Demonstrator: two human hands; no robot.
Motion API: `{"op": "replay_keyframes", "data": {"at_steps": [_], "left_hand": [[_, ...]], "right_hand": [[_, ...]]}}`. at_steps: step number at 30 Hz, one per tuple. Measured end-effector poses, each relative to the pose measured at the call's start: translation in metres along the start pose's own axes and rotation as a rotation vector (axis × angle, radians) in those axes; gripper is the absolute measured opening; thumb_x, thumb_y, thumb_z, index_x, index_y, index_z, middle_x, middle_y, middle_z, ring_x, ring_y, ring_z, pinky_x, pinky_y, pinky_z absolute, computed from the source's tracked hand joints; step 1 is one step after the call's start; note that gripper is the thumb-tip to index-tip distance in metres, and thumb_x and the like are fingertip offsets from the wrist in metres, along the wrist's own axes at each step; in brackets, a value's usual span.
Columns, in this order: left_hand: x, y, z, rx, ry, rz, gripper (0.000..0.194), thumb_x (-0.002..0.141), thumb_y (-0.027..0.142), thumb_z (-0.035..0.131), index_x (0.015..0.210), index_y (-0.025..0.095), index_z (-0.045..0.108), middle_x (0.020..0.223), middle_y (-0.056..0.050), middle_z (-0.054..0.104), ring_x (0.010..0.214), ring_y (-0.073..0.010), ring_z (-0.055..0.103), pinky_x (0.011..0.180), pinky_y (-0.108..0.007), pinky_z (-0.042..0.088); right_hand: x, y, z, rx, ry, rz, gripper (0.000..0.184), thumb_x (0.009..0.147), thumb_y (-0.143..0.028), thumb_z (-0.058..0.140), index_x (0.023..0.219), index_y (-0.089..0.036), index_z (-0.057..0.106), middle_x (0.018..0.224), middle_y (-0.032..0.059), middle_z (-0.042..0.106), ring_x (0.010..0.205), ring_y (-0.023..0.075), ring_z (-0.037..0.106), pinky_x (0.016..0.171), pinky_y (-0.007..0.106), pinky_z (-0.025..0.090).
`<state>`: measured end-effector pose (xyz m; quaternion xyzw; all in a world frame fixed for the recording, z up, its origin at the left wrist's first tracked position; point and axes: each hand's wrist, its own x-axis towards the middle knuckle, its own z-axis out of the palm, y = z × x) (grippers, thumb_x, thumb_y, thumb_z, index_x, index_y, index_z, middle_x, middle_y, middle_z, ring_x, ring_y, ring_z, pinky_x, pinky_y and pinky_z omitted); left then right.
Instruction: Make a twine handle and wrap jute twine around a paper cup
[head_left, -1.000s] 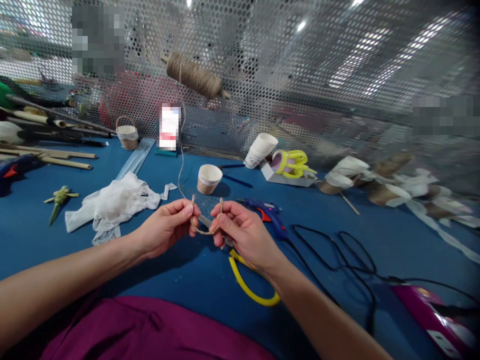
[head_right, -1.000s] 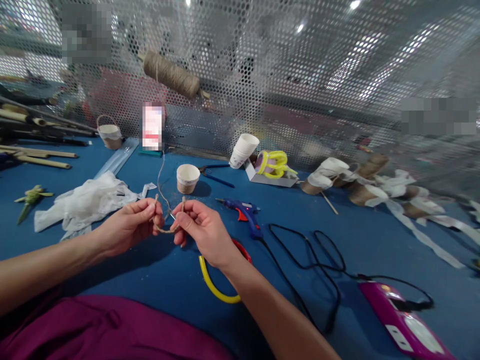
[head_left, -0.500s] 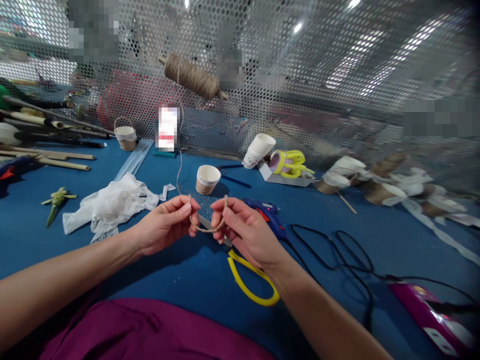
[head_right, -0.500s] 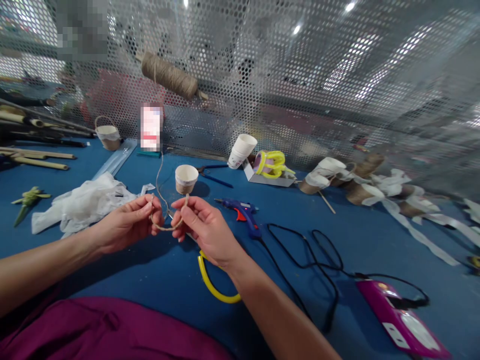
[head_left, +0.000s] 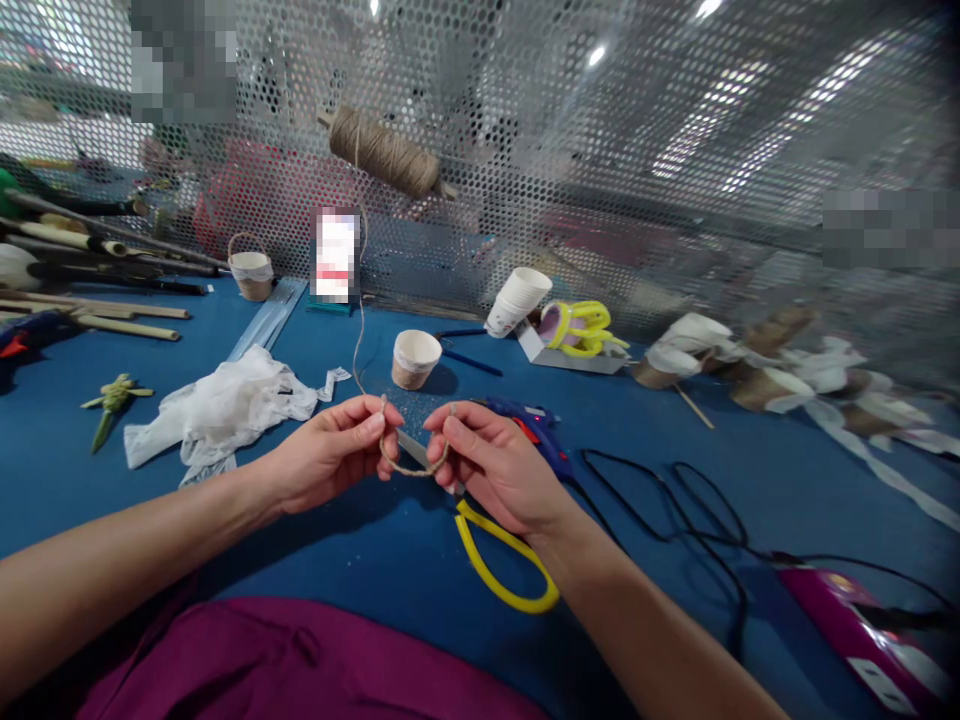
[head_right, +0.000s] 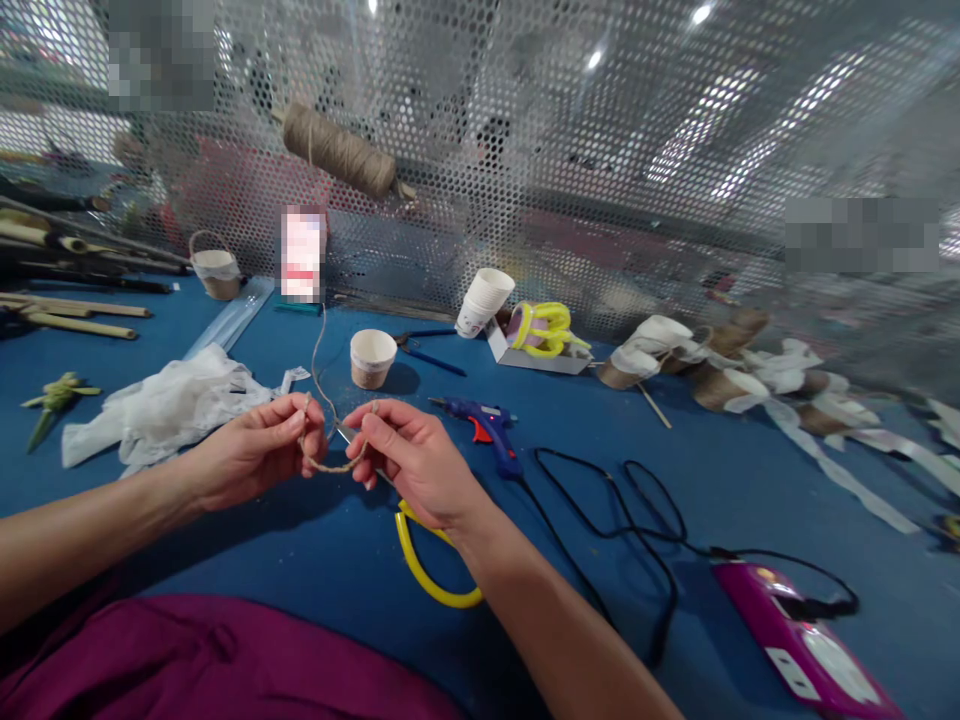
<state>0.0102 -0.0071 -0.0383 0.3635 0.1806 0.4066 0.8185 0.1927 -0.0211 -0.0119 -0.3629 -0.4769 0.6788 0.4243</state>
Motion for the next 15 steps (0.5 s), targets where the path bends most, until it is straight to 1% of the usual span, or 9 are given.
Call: {"op": "replay_keyframes", "data": {"at_steps": [3, 7, 10, 12, 15], "left_hand": [[0.001, 0.001, 0.001, 0.002, 0.010, 0.012, 0.015, 0.072, 0.027, 0.069, 0.078, 0.015, 0.063, 0.061, 0.000, 0.063, 0.053, -0.0096, 0.058, 0.055, -0.020, 0.046], [0.003, 0.001, 0.000, 0.024, 0.095, 0.059, 0.017, 0.069, 0.027, 0.072, 0.075, 0.014, 0.064, 0.065, 0.000, 0.064, 0.056, -0.0096, 0.059, 0.059, -0.021, 0.047], [0.004, -0.001, -0.002, 0.060, 0.150, 0.113, 0.014, 0.069, 0.025, 0.072, 0.072, 0.014, 0.065, 0.072, -0.001, 0.065, 0.061, -0.0098, 0.059, 0.062, -0.021, 0.047], [0.004, -0.002, -0.003, 0.119, 0.143, 0.136, 0.012, 0.069, 0.023, 0.072, 0.073, 0.013, 0.066, 0.073, -0.002, 0.066, 0.063, -0.0106, 0.060, 0.064, -0.023, 0.047], [0.002, -0.002, -0.003, 0.225, 0.121, 0.177, 0.012, 0.069, 0.021, 0.072, 0.077, 0.014, 0.067, 0.072, -0.003, 0.067, 0.062, -0.0115, 0.059, 0.062, -0.024, 0.046]], "right_hand": [[0.001, 0.002, 0.000, -0.009, 0.031, -0.013, 0.021, 0.072, -0.038, 0.065, 0.078, -0.019, 0.063, 0.062, -0.0033, 0.058, 0.048, 0.0059, 0.053, 0.044, 0.019, 0.040], [0.003, 0.008, 0.001, -0.044, 0.087, -0.021, 0.027, 0.077, -0.042, 0.059, 0.088, -0.018, 0.060, 0.068, -0.0016, 0.059, 0.054, 0.0070, 0.056, 0.048, 0.020, 0.044], [0.004, 0.012, 0.003, -0.110, 0.106, -0.031, 0.023, 0.076, -0.036, 0.062, 0.090, -0.018, 0.056, 0.070, -0.0006, 0.062, 0.057, 0.0092, 0.059, 0.050, 0.022, 0.046], [0.004, 0.014, 0.004, -0.149, 0.119, -0.035, 0.020, 0.076, -0.031, 0.063, 0.089, -0.017, 0.055, 0.068, -0.0006, 0.062, 0.057, 0.0099, 0.059, 0.051, 0.023, 0.047], [0.004, 0.015, 0.004, -0.175, 0.133, -0.016, 0.020, 0.076, -0.029, 0.061, 0.091, -0.017, 0.056, 0.064, -0.0015, 0.061, 0.053, 0.0090, 0.058, 0.049, 0.022, 0.046]]}}
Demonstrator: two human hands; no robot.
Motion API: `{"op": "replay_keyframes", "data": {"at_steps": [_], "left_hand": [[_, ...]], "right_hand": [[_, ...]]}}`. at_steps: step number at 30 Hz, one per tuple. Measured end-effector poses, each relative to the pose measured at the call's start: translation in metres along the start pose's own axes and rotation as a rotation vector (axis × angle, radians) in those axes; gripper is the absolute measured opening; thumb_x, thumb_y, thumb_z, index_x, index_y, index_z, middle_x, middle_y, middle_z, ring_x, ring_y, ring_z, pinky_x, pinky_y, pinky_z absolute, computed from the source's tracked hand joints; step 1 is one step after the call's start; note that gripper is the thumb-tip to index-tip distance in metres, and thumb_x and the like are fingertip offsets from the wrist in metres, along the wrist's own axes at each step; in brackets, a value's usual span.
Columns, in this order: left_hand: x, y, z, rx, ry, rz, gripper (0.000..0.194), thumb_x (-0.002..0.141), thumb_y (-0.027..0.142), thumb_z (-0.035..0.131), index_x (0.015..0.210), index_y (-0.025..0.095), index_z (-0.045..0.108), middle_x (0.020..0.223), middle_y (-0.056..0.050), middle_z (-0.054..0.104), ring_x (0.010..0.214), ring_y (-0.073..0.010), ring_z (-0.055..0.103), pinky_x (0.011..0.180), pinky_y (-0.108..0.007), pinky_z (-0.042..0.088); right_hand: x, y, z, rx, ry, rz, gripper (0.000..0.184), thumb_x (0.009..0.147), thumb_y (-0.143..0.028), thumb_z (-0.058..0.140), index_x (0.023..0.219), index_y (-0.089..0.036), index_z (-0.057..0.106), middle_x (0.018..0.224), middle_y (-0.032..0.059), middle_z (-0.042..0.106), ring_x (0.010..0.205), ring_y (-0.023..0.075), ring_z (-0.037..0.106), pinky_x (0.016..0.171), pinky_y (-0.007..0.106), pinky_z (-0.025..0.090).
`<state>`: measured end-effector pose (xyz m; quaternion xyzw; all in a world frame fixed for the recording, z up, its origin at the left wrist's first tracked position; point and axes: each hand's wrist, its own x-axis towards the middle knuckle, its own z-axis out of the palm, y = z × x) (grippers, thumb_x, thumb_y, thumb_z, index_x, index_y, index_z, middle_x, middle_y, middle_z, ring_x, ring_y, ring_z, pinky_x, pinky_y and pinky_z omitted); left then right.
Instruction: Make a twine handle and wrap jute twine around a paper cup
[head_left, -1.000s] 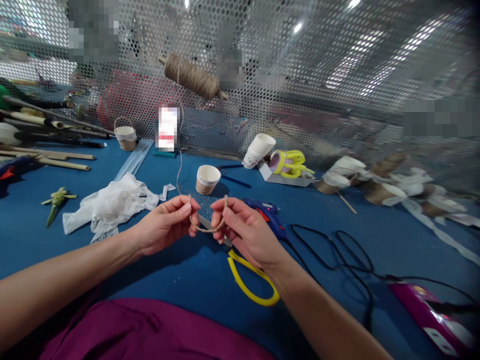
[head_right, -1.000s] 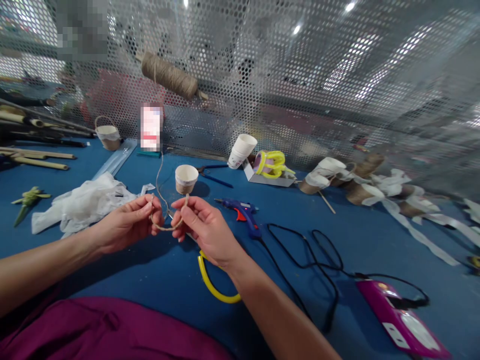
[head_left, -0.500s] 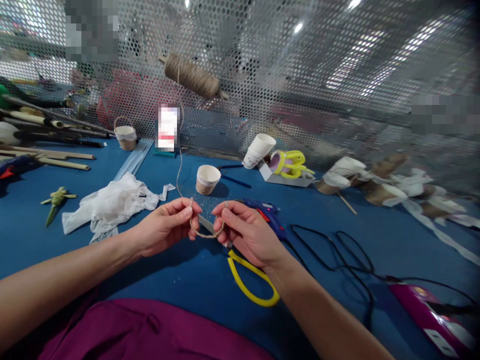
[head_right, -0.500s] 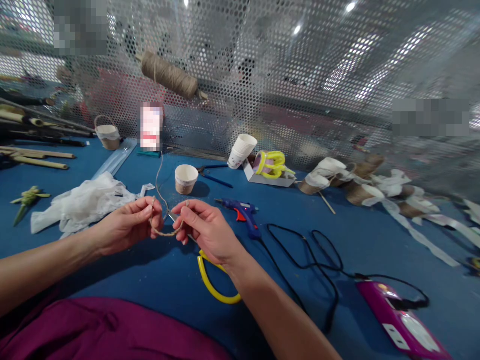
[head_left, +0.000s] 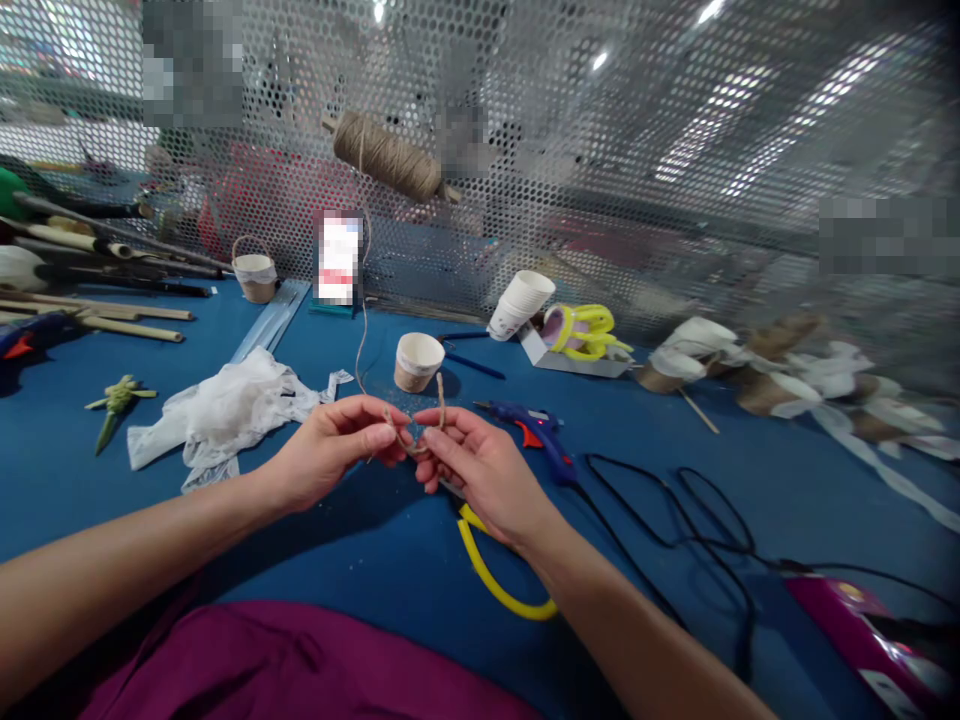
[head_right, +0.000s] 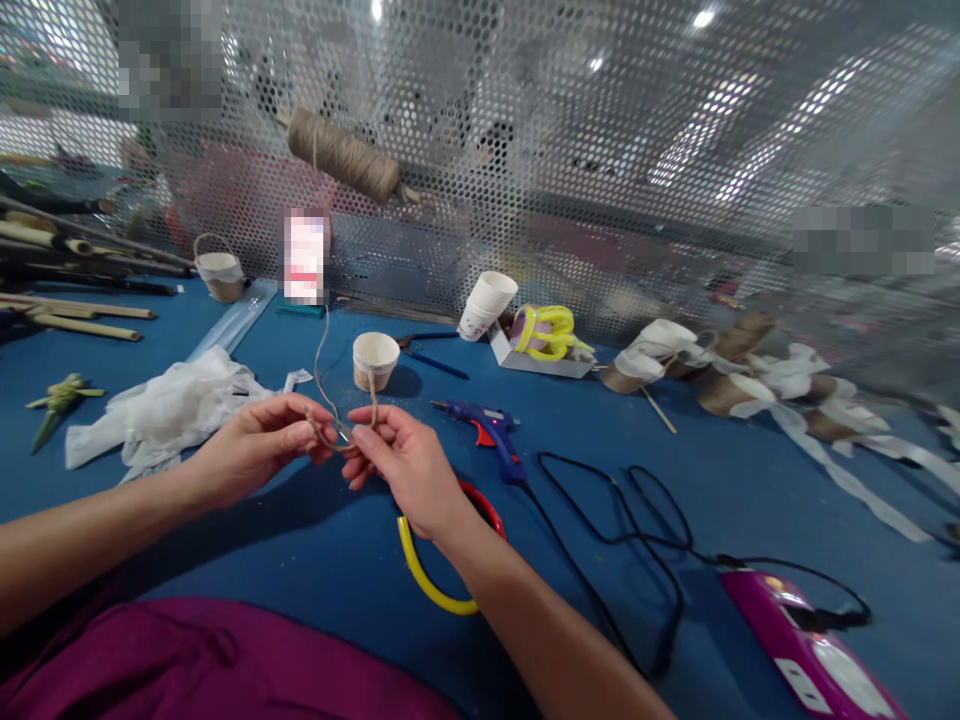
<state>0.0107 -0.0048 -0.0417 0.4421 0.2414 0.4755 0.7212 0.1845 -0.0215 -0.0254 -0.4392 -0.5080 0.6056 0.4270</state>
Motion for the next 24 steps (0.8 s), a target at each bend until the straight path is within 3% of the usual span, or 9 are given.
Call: {"op": "replay_keyframes", "data": {"at_steps": [8, 13, 24], "left_hand": [[-0.002, 0.004, 0.000, 0.138, -0.088, 0.098, 0.010, 0.073, 0.022, 0.068, 0.075, 0.013, 0.065, 0.071, -0.002, 0.066, 0.065, -0.0105, 0.058, 0.064, -0.023, 0.046], [-0.001, 0.004, 0.000, 0.081, -0.097, 0.032, 0.017, 0.073, 0.029, 0.068, 0.076, 0.013, 0.061, 0.067, -0.001, 0.065, 0.063, -0.0099, 0.058, 0.064, -0.022, 0.046], [-0.001, 0.003, -0.001, 0.072, -0.129, -0.063, 0.018, 0.075, 0.030, 0.066, 0.078, 0.014, 0.058, 0.067, 0.000, 0.063, 0.060, -0.0096, 0.058, 0.062, -0.023, 0.047]], "right_hand": [[0.000, 0.000, 0.000, -0.102, 0.003, -0.009, 0.030, 0.077, -0.032, 0.059, 0.101, -0.015, 0.054, 0.061, -0.0033, 0.059, 0.049, 0.0091, 0.058, 0.045, 0.022, 0.047], [-0.001, -0.005, -0.002, -0.286, 0.073, -0.100, 0.021, 0.081, -0.031, 0.053, 0.094, -0.015, 0.056, 0.063, -0.0028, 0.057, 0.049, 0.0081, 0.057, 0.045, 0.021, 0.047], [-0.003, -0.011, -0.002, -0.332, 0.031, -0.051, 0.016, 0.082, -0.024, 0.049, 0.090, -0.014, 0.057, 0.059, -0.0036, 0.056, 0.045, 0.0073, 0.057, 0.043, 0.019, 0.048]]}}
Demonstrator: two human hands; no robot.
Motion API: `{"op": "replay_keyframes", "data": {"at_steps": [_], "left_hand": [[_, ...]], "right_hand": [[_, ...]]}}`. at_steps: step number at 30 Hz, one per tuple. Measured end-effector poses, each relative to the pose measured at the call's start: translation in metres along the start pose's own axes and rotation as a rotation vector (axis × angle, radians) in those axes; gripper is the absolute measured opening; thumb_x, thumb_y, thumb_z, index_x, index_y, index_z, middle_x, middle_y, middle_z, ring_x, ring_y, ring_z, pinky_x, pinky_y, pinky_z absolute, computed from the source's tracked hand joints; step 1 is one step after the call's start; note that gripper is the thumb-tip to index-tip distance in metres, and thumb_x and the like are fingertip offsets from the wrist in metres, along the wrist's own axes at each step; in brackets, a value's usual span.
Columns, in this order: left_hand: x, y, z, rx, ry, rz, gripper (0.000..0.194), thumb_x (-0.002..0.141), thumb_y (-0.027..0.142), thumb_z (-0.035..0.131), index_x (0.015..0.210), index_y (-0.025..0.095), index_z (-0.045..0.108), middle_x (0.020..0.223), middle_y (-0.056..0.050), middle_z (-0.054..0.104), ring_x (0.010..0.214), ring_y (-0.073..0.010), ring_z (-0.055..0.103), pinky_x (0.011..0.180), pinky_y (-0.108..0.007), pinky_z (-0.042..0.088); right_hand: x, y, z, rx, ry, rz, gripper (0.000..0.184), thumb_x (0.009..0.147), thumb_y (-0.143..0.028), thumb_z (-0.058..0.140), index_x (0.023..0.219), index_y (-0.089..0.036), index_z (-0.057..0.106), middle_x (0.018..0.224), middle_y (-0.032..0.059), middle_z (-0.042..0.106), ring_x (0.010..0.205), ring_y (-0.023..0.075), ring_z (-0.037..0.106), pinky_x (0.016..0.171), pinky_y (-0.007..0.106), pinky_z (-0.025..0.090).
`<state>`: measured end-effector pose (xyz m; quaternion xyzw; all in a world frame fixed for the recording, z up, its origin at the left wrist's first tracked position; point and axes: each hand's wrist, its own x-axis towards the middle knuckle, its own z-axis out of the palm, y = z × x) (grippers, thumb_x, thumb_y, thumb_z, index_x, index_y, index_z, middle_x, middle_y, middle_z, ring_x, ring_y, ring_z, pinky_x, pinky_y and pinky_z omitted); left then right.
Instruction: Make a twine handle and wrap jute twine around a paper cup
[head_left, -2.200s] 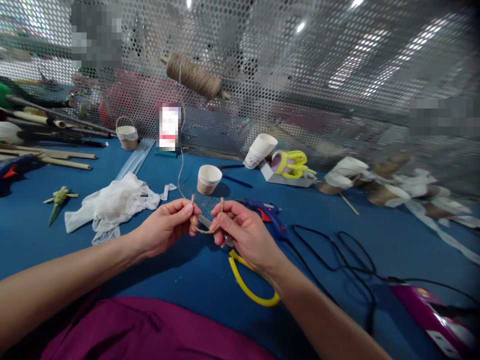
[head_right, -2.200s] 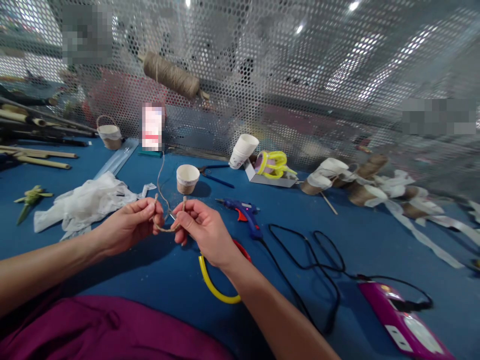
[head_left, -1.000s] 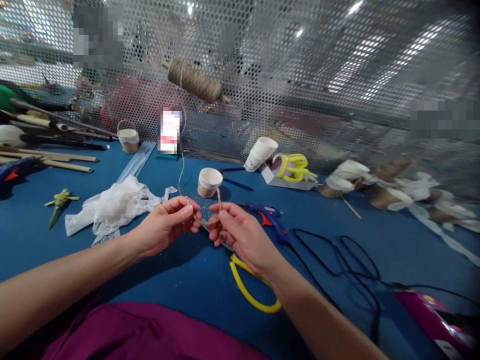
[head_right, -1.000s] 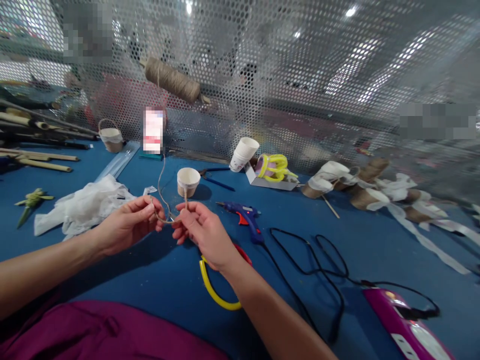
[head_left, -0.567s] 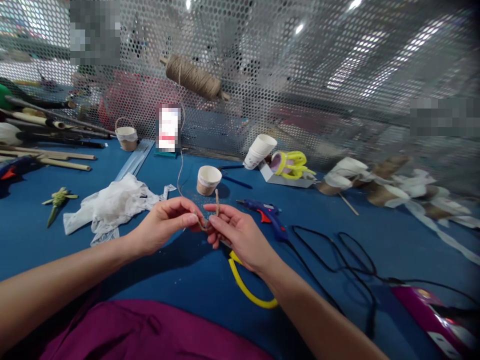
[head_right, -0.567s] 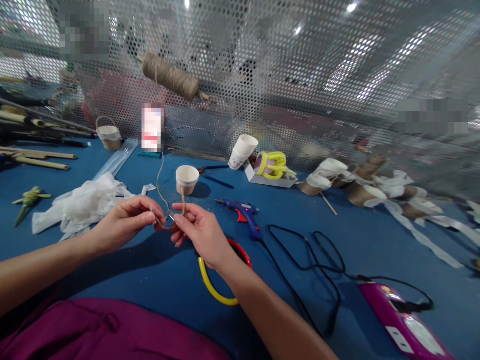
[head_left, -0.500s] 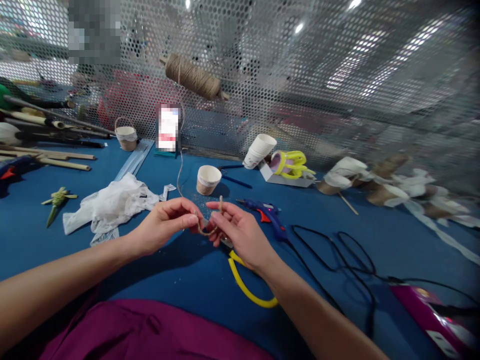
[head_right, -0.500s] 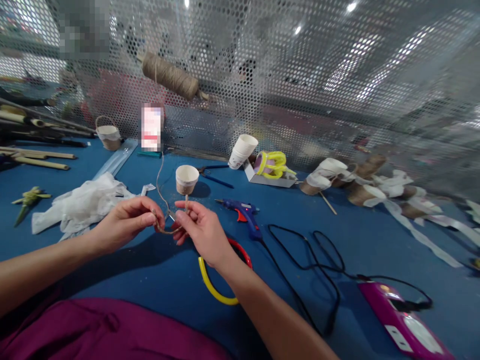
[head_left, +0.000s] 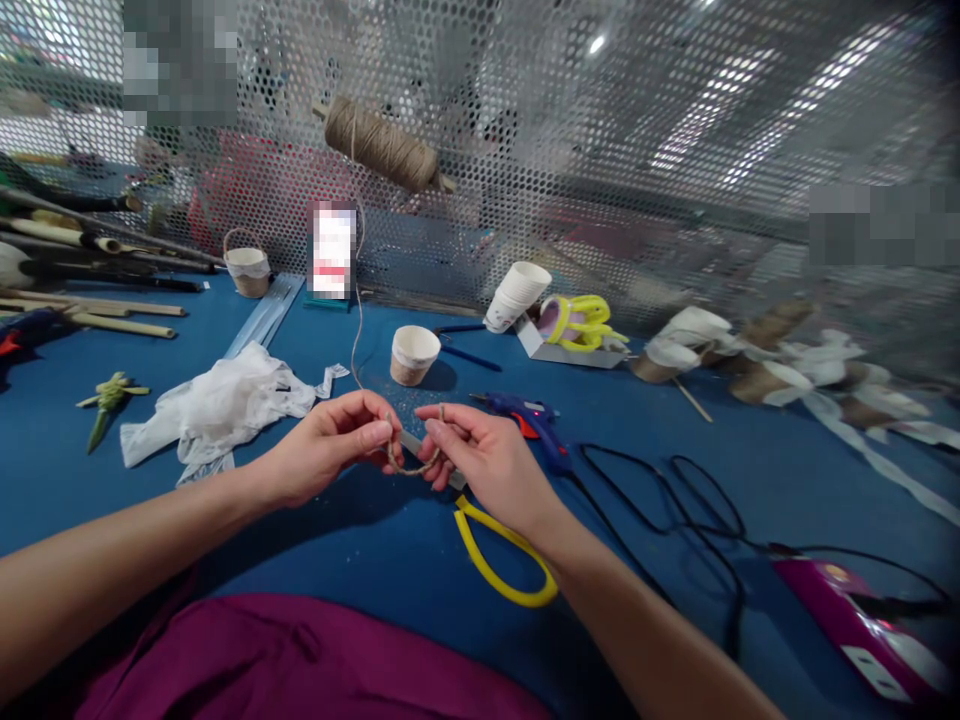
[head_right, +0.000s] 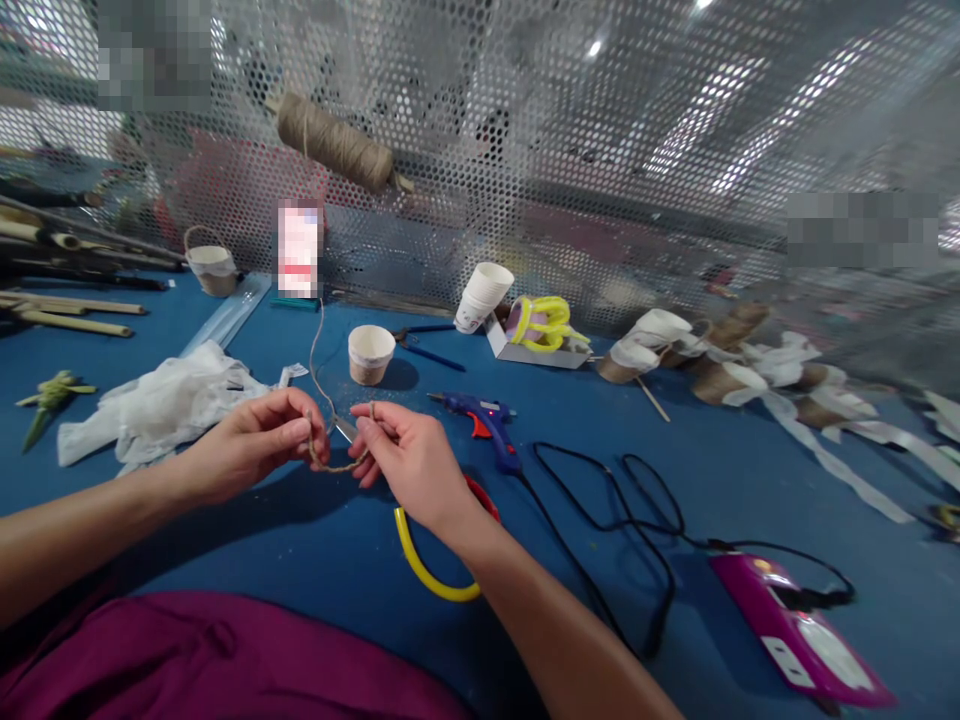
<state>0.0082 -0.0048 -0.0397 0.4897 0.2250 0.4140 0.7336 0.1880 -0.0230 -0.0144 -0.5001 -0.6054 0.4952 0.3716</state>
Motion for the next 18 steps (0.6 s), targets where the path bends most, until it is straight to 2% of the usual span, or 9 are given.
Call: {"op": "replay_keyframes", "data": {"at_steps": [18], "left_hand": [[0.0000, -0.0006, 0.0031, -0.022, 0.034, -0.023, 0.022, 0.071, 0.032, 0.069, 0.075, 0.014, 0.058, 0.065, 0.000, 0.062, 0.059, -0.0097, 0.058, 0.061, -0.024, 0.047]], "right_hand": [[0.0013, 0.0041, 0.0007, -0.014, 0.028, 0.004, 0.018, 0.082, -0.027, 0.049, 0.088, -0.013, 0.060, 0.061, -0.0026, 0.059, 0.046, 0.0087, 0.060, 0.045, 0.021, 0.052]]}}
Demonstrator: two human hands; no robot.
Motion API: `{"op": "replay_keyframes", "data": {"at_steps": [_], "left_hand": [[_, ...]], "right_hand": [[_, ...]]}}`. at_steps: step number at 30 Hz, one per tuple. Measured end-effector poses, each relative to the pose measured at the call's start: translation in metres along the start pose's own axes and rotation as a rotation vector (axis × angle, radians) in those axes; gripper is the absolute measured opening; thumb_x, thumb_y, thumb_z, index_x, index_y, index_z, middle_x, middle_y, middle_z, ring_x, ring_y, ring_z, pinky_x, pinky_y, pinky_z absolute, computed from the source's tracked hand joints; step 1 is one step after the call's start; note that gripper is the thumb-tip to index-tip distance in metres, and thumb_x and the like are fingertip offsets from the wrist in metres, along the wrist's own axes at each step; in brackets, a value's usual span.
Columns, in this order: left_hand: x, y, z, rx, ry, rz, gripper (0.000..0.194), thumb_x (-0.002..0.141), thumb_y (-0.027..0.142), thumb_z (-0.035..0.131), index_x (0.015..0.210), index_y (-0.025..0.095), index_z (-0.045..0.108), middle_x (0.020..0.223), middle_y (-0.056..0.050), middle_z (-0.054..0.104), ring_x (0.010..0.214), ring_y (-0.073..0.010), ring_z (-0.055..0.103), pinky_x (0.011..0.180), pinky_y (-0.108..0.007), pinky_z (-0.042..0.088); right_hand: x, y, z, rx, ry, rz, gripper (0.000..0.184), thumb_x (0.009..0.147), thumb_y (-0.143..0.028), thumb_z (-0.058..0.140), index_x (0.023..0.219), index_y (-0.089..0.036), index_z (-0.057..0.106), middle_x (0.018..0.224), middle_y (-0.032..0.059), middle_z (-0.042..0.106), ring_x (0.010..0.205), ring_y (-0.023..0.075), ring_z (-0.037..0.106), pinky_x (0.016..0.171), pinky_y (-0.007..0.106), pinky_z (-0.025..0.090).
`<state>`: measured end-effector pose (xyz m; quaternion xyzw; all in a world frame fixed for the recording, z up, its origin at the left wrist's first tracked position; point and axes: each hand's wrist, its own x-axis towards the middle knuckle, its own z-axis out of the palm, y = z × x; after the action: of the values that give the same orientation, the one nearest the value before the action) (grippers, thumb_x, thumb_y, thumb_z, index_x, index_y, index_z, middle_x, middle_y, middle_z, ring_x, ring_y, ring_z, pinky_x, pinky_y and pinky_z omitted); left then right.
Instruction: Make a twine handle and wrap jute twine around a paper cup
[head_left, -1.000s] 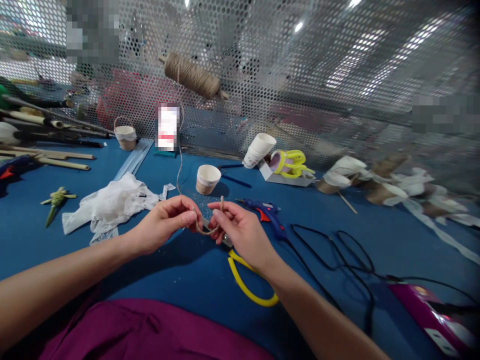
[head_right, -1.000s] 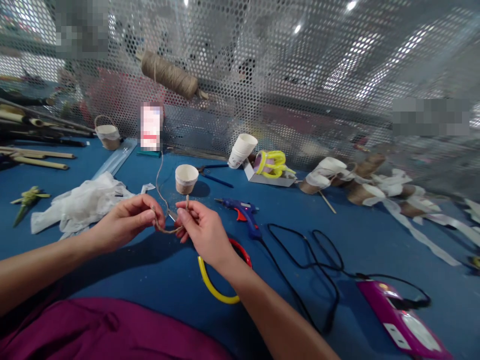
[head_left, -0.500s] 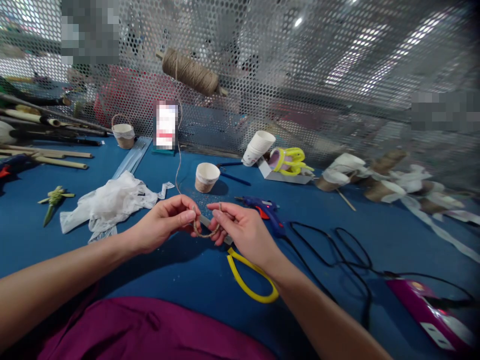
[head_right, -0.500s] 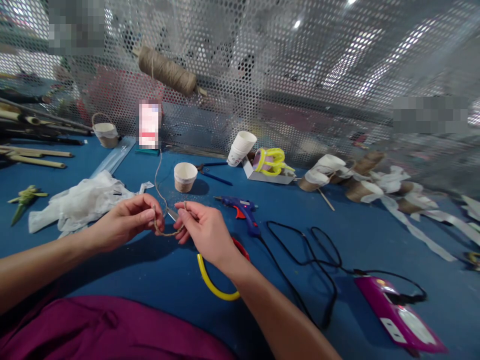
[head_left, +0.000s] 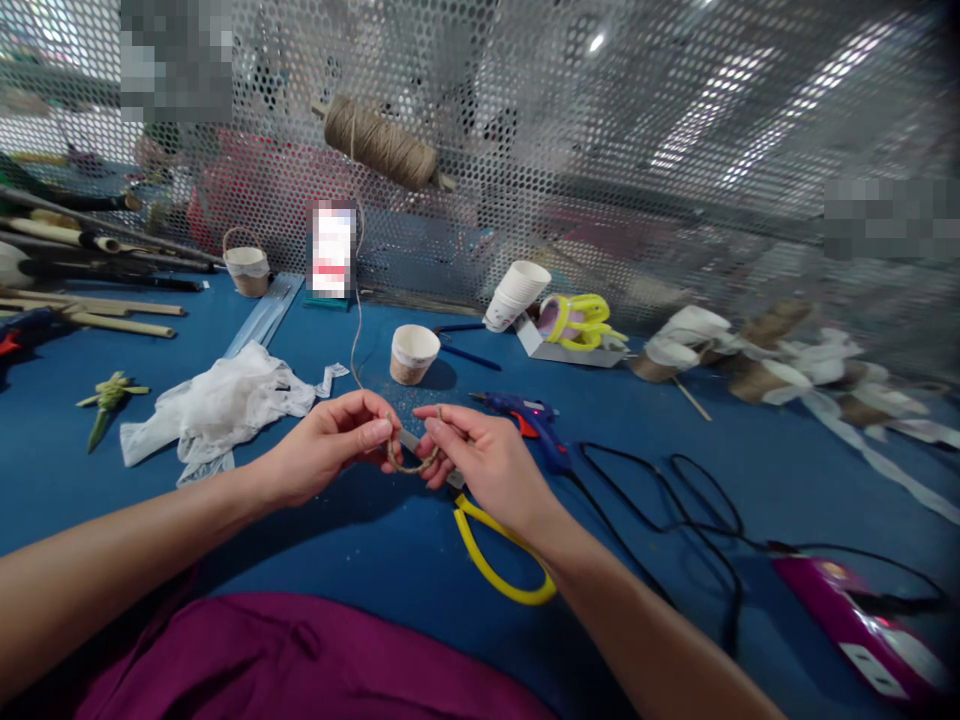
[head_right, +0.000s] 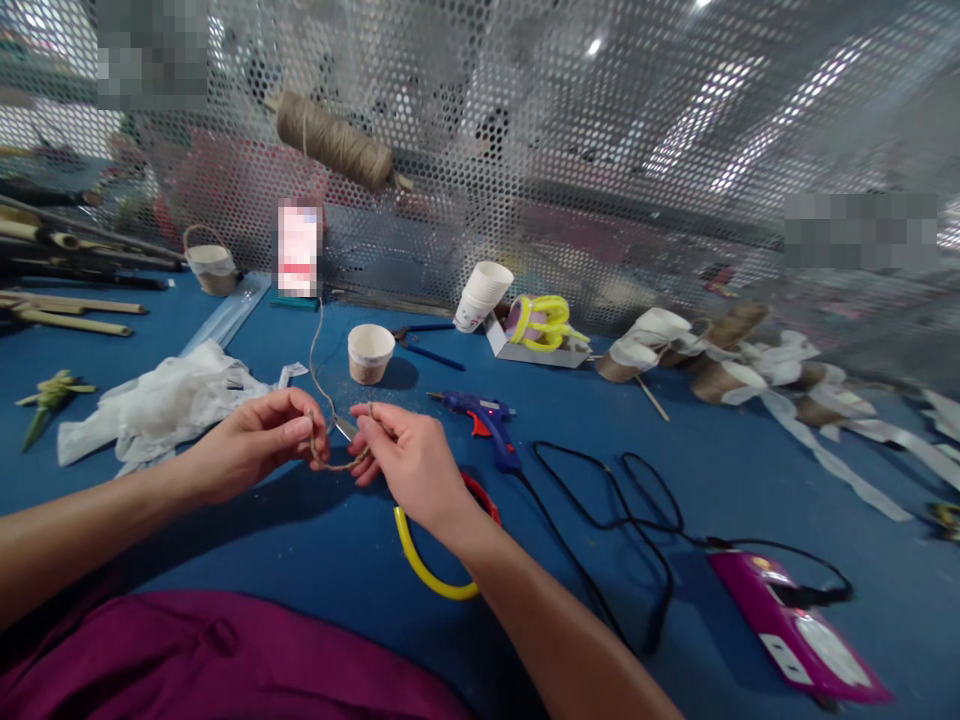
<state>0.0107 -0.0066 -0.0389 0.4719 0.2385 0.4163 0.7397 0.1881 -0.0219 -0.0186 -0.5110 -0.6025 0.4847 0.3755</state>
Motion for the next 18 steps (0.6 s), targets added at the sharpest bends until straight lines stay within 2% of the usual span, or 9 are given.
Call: {"op": "replay_keyframes", "data": {"at_steps": [5, 8, 11, 15, 18], "left_hand": [[0.0011, -0.0027, -0.0010, 0.021, 0.053, 0.036, 0.026, 0.068, 0.032, 0.072, 0.083, 0.014, 0.061, 0.074, 0.000, 0.063, 0.065, -0.0094, 0.056, 0.064, -0.023, 0.045], [0.0011, -0.0058, -0.0007, 0.059, 0.047, -0.011, 0.026, 0.063, 0.025, 0.075, 0.082, 0.014, 0.061, 0.078, 0.000, 0.063, 0.069, -0.0099, 0.056, 0.067, -0.024, 0.044], [0.0014, -0.0080, 0.0000, 0.106, 0.064, -0.040, 0.020, 0.063, 0.022, 0.075, 0.075, 0.013, 0.061, 0.072, 0.001, 0.062, 0.065, -0.0091, 0.055, 0.065, -0.023, 0.044], [0.0042, -0.0066, -0.0026, 0.040, 0.142, -0.046, 0.023, 0.064, 0.030, 0.074, 0.068, 0.012, 0.059, 0.065, 0.001, 0.062, 0.058, -0.0092, 0.058, 0.063, -0.024, 0.045], [0.0058, -0.0030, -0.0052, -0.038, 0.147, -0.090, 0.027, 0.061, 0.031, 0.076, 0.069, 0.012, 0.059, 0.064, 0.001, 0.063, 0.055, -0.0095, 0.059, 0.059, -0.023, 0.046]], "right_hand": [[0.0036, 0.0003, -0.0003, 0.061, 0.094, 0.008, 0.015, 0.081, -0.027, 0.052, 0.088, -0.014, 0.057, 0.059, -0.0045, 0.058, 0.044, 0.0080, 0.059, 0.044, 0.020, 0.052], [0.0042, 0.0010, 0.0014, 0.114, 0.121, 0.001, 0.014, 0.080, -0.029, 0.054, 0.079, -0.015, 0.055, 0.060, -0.0039, 0.059, 0.046, 0.0088, 0.060, 0.047, 0.021, 0.053], [0.0036, 0.0041, 0.0043, 0.158, 0.087, 0.011, 0.020, 0.078, -0.034, 0.057, 0.073, -0.016, 0.053, 0.063, -0.0019, 0.061, 0.049, 0.0099, 0.062, 0.049, 0.023, 0.054], [0.0039, 0.0065, 0.0055, 0.310, 0.020, 0.027, 0.029, 0.078, -0.043, 0.057, 0.081, -0.015, 0.057, 0.070, 0.0022, 0.063, 0.058, 0.0123, 0.064, 0.052, 0.025, 0.053], [0.0068, 0.0048, 0.0004, 0.446, 0.051, 0.044, 0.036, 0.080, -0.049, 0.051, 0.085, -0.014, 0.060, 0.075, 0.0053, 0.063, 0.064, 0.0131, 0.063, 0.055, 0.025, 0.053]]}}
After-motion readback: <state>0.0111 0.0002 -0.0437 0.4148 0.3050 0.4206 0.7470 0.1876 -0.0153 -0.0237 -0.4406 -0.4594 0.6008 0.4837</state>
